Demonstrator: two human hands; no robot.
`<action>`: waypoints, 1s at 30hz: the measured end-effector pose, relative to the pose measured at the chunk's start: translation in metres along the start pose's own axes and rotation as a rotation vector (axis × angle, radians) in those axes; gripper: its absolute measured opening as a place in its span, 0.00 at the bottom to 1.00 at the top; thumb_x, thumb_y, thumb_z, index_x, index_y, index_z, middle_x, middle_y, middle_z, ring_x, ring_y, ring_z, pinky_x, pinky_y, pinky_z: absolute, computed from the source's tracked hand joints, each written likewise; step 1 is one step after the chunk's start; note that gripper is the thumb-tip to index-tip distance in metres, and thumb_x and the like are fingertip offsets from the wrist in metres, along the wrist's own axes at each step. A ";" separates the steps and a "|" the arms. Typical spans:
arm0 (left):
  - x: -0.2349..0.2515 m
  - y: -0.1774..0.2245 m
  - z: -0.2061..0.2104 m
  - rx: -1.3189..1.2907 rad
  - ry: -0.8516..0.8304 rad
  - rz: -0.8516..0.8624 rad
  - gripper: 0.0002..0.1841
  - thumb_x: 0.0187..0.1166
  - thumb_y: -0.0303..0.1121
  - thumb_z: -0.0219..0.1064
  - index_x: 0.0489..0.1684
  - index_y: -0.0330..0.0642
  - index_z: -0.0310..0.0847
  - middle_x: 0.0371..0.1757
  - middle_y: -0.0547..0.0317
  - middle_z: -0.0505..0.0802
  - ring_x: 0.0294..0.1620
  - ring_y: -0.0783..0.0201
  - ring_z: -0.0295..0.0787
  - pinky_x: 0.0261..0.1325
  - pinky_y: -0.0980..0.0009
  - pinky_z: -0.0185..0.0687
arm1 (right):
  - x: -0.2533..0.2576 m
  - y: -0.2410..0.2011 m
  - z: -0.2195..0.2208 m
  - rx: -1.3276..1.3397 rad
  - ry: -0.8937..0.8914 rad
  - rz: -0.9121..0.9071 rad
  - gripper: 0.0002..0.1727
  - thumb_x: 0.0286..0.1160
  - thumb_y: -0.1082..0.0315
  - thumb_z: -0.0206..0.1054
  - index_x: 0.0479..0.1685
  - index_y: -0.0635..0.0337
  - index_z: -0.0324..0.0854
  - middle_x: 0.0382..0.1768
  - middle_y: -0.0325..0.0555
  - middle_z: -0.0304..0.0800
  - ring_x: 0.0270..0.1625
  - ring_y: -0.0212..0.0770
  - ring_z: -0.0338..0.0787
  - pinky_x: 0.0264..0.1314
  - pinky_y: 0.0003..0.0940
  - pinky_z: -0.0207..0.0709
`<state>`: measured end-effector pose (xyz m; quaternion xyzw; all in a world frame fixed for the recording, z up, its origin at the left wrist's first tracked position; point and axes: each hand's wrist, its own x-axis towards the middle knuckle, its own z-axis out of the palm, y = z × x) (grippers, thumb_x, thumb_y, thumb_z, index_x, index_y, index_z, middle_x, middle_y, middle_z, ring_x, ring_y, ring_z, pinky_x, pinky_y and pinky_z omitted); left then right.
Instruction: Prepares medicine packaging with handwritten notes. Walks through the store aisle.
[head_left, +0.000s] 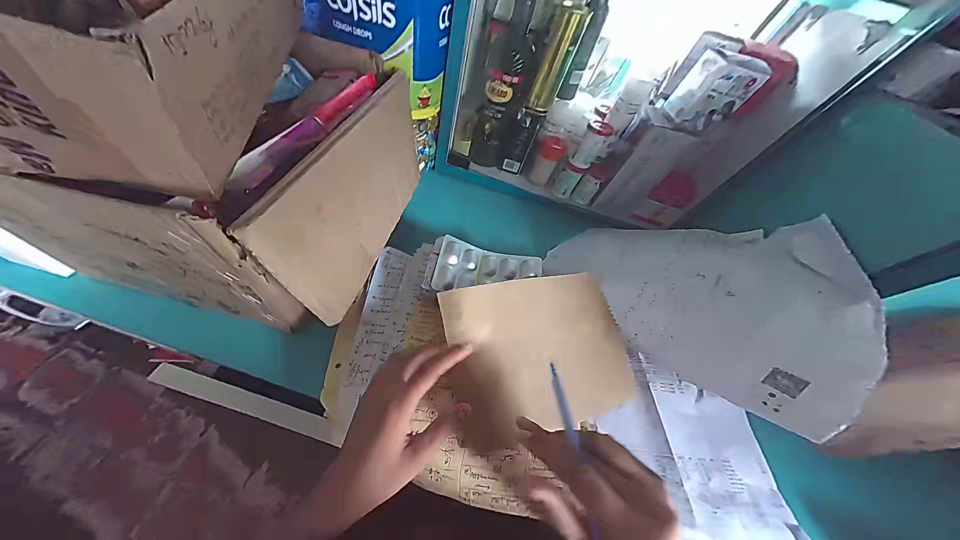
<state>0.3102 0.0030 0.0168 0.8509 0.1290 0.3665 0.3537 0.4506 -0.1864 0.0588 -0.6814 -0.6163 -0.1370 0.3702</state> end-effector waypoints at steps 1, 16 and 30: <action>0.001 -0.001 0.000 0.097 -0.030 0.014 0.25 0.80 0.55 0.63 0.71 0.54 0.86 0.71 0.52 0.89 0.76 0.51 0.80 0.75 0.48 0.72 | -0.001 0.003 -0.005 0.111 0.037 0.053 0.25 0.92 0.47 0.50 0.43 0.54 0.88 0.39 0.38 0.97 0.45 0.28 0.91 0.52 0.21 0.80; -0.016 0.001 0.013 -0.073 0.307 -0.048 0.20 0.69 0.27 0.73 0.62 0.41 0.87 0.58 0.46 0.86 0.38 0.78 0.87 0.40 0.86 0.85 | -0.017 0.015 0.021 0.892 0.113 0.549 0.07 0.75 0.67 0.73 0.48 0.47 0.91 0.37 0.29 0.97 0.35 0.24 0.95 0.40 0.19 0.90; 0.004 -0.006 0.011 0.171 -0.165 0.030 0.11 0.69 0.46 0.72 0.45 0.72 0.97 0.48 0.58 0.94 0.63 0.48 0.83 0.64 0.47 0.71 | -0.011 0.015 0.030 0.753 -0.135 0.522 0.06 0.70 0.69 0.72 0.43 0.52 0.88 0.39 0.25 0.95 0.39 0.17 0.90 0.44 0.13 0.85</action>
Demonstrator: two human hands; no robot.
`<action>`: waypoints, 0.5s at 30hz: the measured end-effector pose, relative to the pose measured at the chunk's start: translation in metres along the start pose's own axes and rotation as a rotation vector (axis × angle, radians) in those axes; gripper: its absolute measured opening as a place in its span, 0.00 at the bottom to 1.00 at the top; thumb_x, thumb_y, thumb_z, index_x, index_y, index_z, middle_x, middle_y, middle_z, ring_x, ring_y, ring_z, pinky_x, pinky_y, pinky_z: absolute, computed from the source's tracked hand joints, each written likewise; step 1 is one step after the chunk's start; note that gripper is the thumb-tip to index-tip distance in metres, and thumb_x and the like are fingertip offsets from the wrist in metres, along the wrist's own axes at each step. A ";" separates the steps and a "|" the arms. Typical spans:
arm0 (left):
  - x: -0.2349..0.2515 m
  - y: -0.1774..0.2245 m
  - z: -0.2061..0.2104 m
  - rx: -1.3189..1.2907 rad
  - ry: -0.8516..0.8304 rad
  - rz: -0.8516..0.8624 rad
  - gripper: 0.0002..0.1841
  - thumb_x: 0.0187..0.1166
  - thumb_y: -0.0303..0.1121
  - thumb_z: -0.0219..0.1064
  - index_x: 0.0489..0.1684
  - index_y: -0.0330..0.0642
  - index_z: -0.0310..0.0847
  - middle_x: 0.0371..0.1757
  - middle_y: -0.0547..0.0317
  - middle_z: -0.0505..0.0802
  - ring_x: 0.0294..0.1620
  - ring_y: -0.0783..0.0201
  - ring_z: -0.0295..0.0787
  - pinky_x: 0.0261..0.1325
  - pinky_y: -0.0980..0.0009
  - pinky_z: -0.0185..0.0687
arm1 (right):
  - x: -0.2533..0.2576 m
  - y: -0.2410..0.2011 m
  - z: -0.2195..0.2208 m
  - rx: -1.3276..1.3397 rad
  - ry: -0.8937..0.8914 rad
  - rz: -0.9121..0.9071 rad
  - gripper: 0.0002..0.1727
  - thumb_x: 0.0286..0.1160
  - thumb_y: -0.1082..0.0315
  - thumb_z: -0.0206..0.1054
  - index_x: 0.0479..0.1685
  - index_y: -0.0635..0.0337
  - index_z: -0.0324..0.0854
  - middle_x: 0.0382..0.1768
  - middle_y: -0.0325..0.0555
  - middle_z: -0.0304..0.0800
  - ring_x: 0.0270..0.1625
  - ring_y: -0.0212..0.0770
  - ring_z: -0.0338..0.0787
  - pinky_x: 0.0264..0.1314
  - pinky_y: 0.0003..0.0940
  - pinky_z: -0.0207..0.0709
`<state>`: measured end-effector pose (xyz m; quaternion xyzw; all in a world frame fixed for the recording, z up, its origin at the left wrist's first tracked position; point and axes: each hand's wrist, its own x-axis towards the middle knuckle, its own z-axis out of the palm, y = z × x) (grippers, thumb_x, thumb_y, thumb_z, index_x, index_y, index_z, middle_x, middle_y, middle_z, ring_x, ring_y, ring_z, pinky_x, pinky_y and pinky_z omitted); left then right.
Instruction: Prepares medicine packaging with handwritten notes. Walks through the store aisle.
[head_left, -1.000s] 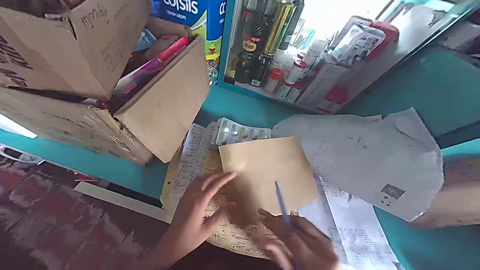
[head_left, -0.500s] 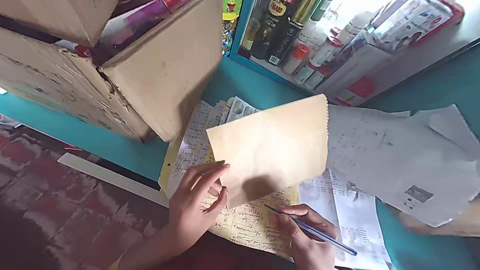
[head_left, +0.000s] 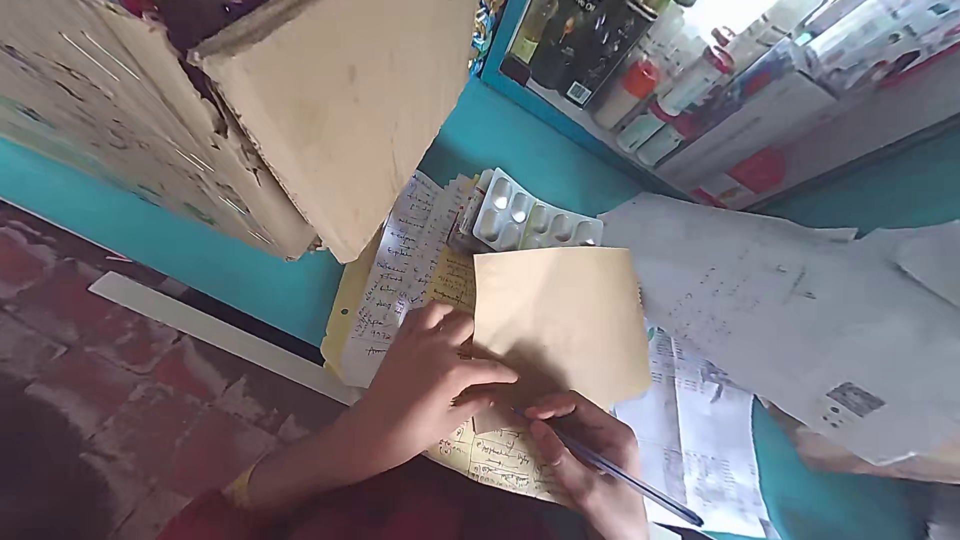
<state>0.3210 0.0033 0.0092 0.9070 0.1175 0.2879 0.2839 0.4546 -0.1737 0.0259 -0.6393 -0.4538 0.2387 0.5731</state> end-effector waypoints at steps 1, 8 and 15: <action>0.000 -0.002 -0.001 -0.003 -0.034 0.019 0.10 0.72 0.46 0.70 0.44 0.71 0.97 0.53 0.55 0.94 0.69 0.44 0.82 0.67 0.45 0.73 | -0.001 -0.002 0.000 -0.026 -0.011 0.015 0.04 0.71 0.68 0.71 0.42 0.52 0.87 0.38 0.25 0.94 0.38 0.16 0.90 0.42 0.13 0.85; -0.007 -0.004 0.007 0.117 0.110 0.034 0.16 0.82 0.46 0.62 0.59 0.60 0.93 0.54 0.58 0.96 0.75 0.46 0.79 0.79 0.50 0.65 | -0.008 -0.020 0.014 -0.272 0.068 0.061 0.10 0.61 0.69 0.73 0.40 0.59 0.83 0.34 0.30 0.93 0.35 0.17 0.90 0.40 0.14 0.87; -0.008 -0.005 0.009 0.153 0.140 0.050 0.16 0.79 0.48 0.66 0.59 0.59 0.93 0.52 0.59 0.96 0.76 0.47 0.79 0.84 0.50 0.60 | 0.006 -0.009 0.030 -0.283 0.171 0.059 0.05 0.56 0.69 0.73 0.30 0.58 0.84 0.26 0.29 0.89 0.26 0.14 0.84 0.28 0.10 0.79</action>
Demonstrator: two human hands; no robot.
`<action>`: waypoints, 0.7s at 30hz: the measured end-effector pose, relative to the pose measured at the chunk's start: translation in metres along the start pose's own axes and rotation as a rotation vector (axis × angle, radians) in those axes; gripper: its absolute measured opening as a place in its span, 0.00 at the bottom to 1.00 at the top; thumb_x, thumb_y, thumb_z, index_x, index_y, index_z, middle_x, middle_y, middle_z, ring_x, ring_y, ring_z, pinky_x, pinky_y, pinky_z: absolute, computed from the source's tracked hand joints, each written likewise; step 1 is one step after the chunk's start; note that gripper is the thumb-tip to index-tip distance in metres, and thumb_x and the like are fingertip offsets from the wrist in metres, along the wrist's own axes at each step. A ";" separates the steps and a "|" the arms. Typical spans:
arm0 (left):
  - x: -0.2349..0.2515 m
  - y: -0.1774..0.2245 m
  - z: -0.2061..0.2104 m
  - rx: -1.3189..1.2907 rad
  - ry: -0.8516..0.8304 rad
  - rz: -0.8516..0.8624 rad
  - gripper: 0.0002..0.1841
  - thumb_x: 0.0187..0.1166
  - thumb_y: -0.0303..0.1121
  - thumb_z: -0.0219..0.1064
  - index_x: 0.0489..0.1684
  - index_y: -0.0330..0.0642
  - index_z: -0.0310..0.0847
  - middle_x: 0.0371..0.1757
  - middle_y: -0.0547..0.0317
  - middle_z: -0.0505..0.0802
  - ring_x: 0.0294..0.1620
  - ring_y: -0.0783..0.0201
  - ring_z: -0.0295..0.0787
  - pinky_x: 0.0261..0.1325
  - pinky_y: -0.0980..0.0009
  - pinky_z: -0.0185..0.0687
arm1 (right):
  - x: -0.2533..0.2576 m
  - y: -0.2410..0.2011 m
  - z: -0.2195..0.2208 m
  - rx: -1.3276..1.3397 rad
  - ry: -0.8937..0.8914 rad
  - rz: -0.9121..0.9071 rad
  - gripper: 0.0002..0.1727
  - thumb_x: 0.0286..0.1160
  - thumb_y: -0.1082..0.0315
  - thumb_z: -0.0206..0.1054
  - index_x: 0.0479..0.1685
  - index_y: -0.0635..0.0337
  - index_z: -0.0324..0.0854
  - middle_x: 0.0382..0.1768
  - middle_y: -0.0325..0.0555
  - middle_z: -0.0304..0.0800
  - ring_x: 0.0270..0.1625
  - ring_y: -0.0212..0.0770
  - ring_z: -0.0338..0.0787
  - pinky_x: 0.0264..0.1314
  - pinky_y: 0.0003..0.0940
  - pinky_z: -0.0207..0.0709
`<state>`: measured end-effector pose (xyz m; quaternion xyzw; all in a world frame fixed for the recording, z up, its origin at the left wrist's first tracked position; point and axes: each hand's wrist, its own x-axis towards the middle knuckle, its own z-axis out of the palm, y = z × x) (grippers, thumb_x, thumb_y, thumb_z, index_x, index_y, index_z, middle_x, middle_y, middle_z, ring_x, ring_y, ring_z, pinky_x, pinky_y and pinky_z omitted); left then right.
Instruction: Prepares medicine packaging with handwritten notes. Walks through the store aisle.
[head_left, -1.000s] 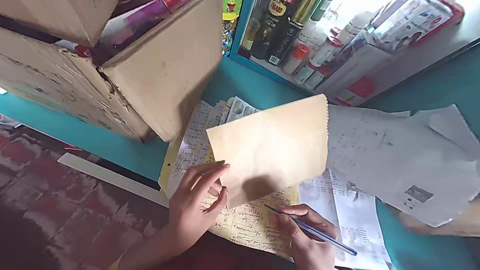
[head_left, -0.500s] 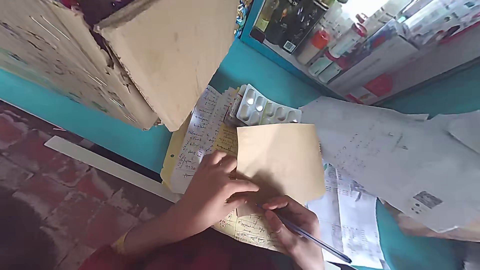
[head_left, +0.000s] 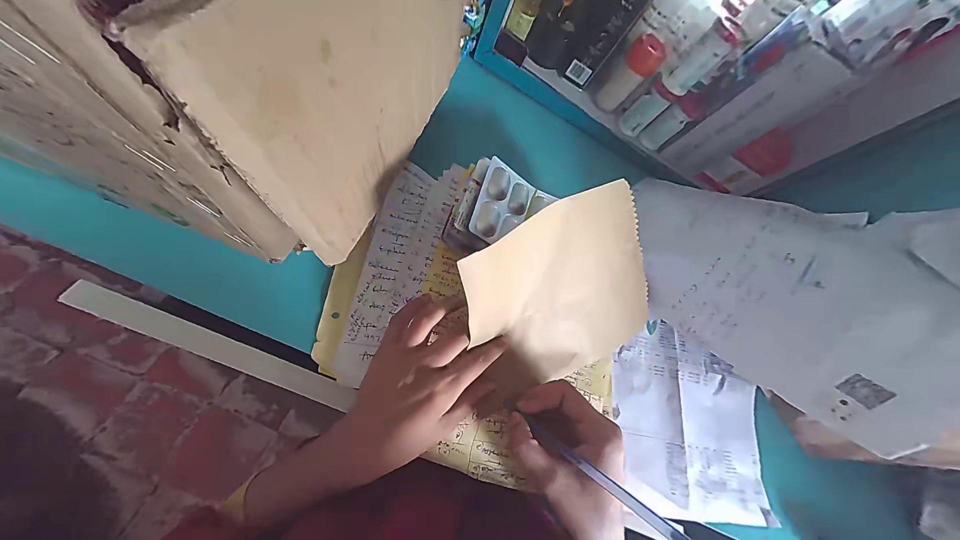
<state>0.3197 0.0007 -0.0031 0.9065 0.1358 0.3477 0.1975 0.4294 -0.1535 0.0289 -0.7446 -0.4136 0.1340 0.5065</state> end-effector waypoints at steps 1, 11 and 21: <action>0.000 0.000 0.000 -0.001 -0.002 0.000 0.16 0.80 0.48 0.66 0.59 0.59 0.93 0.52 0.59 0.96 0.76 0.47 0.79 0.84 0.50 0.60 | 0.001 0.000 0.002 -0.005 0.006 0.002 0.05 0.55 0.69 0.73 0.28 0.58 0.84 0.25 0.28 0.88 0.25 0.13 0.83 0.26 0.09 0.78; 0.000 -0.001 0.000 -0.003 -0.003 -0.022 0.17 0.78 0.49 0.66 0.59 0.59 0.93 0.52 0.60 0.96 0.77 0.48 0.77 0.85 0.50 0.56 | -0.001 0.003 0.007 -0.041 0.039 0.013 0.05 0.54 0.67 0.73 0.26 0.57 0.83 0.22 0.29 0.86 0.23 0.14 0.81 0.23 0.09 0.75; 0.000 0.000 -0.001 0.013 -0.022 -0.017 0.18 0.76 0.50 0.67 0.59 0.58 0.93 0.55 0.60 0.96 0.79 0.47 0.76 0.85 0.49 0.56 | 0.000 0.007 0.007 -0.081 0.012 -0.030 0.06 0.53 0.67 0.74 0.24 0.59 0.83 0.23 0.32 0.85 0.23 0.14 0.80 0.24 0.08 0.73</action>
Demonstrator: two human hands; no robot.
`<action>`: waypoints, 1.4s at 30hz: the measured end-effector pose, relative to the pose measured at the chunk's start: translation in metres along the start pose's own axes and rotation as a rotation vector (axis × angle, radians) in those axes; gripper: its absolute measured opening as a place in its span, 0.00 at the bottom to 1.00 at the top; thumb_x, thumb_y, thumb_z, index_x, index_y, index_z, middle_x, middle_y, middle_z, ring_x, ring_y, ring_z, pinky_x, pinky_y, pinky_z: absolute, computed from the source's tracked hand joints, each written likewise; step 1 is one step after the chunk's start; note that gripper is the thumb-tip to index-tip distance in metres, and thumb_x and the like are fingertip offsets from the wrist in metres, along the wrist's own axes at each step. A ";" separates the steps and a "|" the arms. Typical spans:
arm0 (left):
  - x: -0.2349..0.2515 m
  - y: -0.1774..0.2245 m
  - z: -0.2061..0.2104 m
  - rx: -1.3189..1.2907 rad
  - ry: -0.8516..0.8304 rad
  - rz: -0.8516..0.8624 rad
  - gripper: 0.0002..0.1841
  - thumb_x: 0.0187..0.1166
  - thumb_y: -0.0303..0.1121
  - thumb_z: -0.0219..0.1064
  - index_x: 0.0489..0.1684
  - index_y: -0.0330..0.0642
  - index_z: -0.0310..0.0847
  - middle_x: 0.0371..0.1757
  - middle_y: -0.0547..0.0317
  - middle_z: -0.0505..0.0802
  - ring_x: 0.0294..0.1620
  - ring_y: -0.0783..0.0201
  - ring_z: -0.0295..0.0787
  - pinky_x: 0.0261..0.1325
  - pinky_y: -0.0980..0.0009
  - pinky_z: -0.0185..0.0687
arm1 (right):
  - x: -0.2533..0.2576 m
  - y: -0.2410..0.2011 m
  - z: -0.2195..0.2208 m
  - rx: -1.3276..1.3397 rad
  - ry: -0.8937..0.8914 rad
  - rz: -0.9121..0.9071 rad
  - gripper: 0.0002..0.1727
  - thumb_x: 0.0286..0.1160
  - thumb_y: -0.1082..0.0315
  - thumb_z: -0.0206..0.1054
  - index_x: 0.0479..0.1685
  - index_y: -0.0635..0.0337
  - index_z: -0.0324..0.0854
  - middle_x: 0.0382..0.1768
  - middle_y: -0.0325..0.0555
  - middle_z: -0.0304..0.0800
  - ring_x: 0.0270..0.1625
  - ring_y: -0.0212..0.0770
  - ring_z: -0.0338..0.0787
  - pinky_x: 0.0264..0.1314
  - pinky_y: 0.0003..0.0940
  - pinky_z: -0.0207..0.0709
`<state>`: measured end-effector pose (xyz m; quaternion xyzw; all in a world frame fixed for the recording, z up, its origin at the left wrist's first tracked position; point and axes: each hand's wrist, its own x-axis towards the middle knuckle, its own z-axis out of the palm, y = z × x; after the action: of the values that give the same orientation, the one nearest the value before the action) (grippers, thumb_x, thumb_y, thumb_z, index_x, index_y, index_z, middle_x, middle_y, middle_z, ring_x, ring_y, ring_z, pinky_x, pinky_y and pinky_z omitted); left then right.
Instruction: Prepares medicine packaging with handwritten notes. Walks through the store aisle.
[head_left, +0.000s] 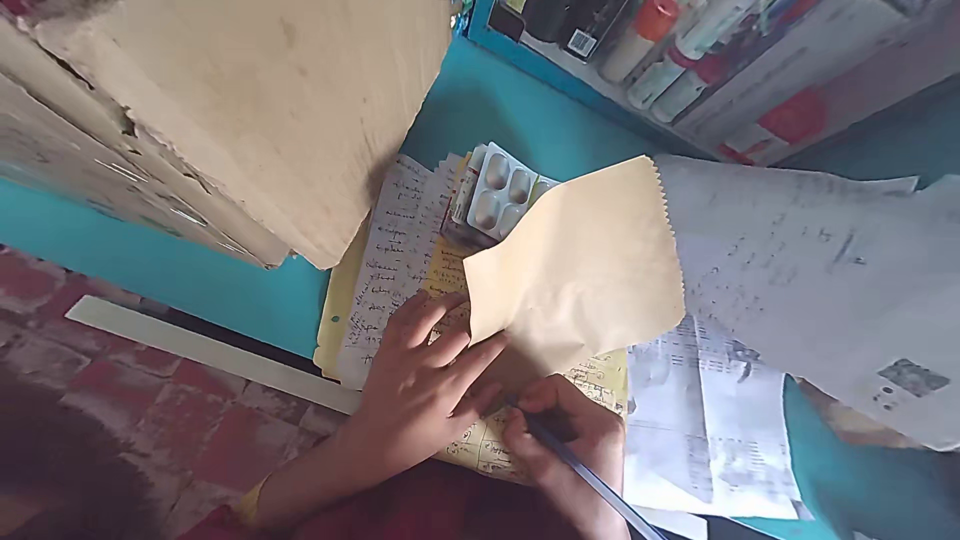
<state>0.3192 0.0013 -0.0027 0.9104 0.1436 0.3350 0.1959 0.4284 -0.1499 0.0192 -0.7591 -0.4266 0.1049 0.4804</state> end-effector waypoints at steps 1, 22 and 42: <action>0.000 0.000 0.000 -0.002 0.001 -0.005 0.18 0.76 0.50 0.67 0.59 0.58 0.93 0.54 0.60 0.96 0.79 0.47 0.76 0.86 0.48 0.56 | 0.001 0.000 0.000 0.012 0.006 0.007 0.06 0.53 0.67 0.74 0.25 0.58 0.83 0.23 0.31 0.86 0.23 0.14 0.81 0.24 0.08 0.74; -0.003 0.002 0.000 0.019 0.012 -0.010 0.19 0.75 0.50 0.68 0.60 0.59 0.93 0.55 0.58 0.95 0.77 0.47 0.76 0.83 0.50 0.56 | -0.001 0.000 0.002 -0.051 0.059 0.021 0.07 0.53 0.66 0.73 0.23 0.58 0.82 0.19 0.31 0.81 0.19 0.14 0.76 0.20 0.09 0.69; -0.003 0.000 0.001 -0.014 0.095 -0.076 0.18 0.79 0.47 0.67 0.60 0.52 0.91 0.61 0.50 0.92 0.73 0.50 0.78 0.77 0.58 0.64 | -0.023 0.007 0.002 0.063 -0.019 -0.521 0.10 0.78 0.64 0.65 0.31 0.58 0.75 0.24 0.42 0.84 0.30 0.30 0.88 0.34 0.17 0.82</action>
<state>0.3174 0.0000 -0.0053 0.8858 0.1850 0.3713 0.2080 0.4169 -0.1670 0.0066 -0.6072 -0.6087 -0.0021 0.5106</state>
